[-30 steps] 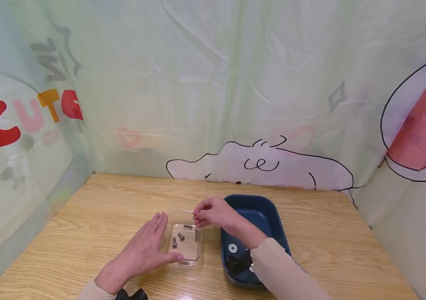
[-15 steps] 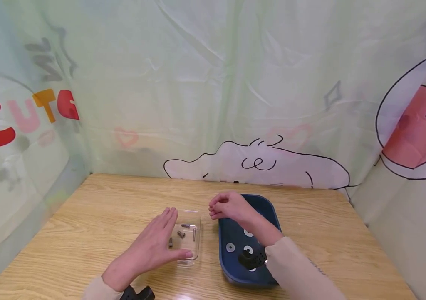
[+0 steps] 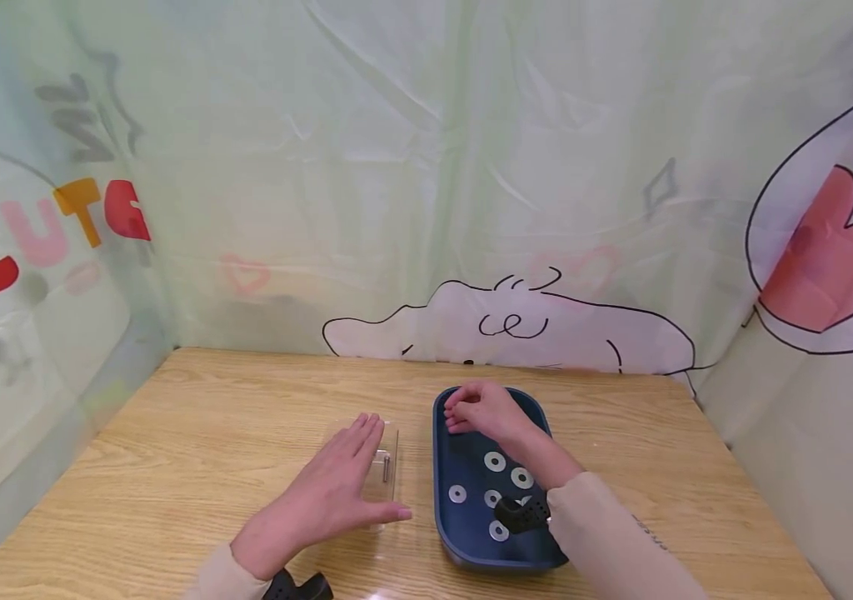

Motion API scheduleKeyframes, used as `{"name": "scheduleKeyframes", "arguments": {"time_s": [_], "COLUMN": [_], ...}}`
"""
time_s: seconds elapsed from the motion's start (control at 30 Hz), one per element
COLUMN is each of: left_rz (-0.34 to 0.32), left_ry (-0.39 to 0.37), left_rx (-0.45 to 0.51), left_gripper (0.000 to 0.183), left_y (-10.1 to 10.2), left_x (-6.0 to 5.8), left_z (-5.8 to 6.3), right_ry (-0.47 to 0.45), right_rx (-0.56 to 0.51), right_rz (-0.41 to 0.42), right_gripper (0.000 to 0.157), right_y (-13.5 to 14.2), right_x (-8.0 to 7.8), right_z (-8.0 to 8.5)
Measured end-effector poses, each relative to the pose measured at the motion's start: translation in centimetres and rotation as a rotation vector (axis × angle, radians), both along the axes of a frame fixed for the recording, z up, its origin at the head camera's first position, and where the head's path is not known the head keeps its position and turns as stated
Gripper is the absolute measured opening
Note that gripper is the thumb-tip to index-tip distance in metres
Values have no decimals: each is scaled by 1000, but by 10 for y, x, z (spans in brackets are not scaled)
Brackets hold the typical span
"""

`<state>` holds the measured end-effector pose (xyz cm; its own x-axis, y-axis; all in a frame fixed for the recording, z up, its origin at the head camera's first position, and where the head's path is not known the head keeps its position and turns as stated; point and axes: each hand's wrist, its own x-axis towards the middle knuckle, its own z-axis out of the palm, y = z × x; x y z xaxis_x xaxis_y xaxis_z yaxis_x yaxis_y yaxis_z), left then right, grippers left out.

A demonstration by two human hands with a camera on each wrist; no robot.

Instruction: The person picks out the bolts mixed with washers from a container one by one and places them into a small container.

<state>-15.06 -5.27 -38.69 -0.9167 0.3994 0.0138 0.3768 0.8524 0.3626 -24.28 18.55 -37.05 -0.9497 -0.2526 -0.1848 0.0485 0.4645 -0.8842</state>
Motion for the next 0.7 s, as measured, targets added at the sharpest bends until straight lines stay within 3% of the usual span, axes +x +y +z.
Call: {"name": "scheduleKeyframes", "arguments": {"time_s": [0.37, 0.7], "left_rz": [-63, -99], "left_ry": [-29, -58], "left_rx": [21, -7], "left_gripper": [115, 117], "left_y": [23, 41], "left_x": [3, 4], "left_z": [3, -2], "right_ry": [20, 38], "right_rx": [83, 136], "right_rz": [-60, -82], "right_gripper": [22, 23], "right_y": [8, 11], "right_x": [-6, -8], "right_z": [-15, -27]}}
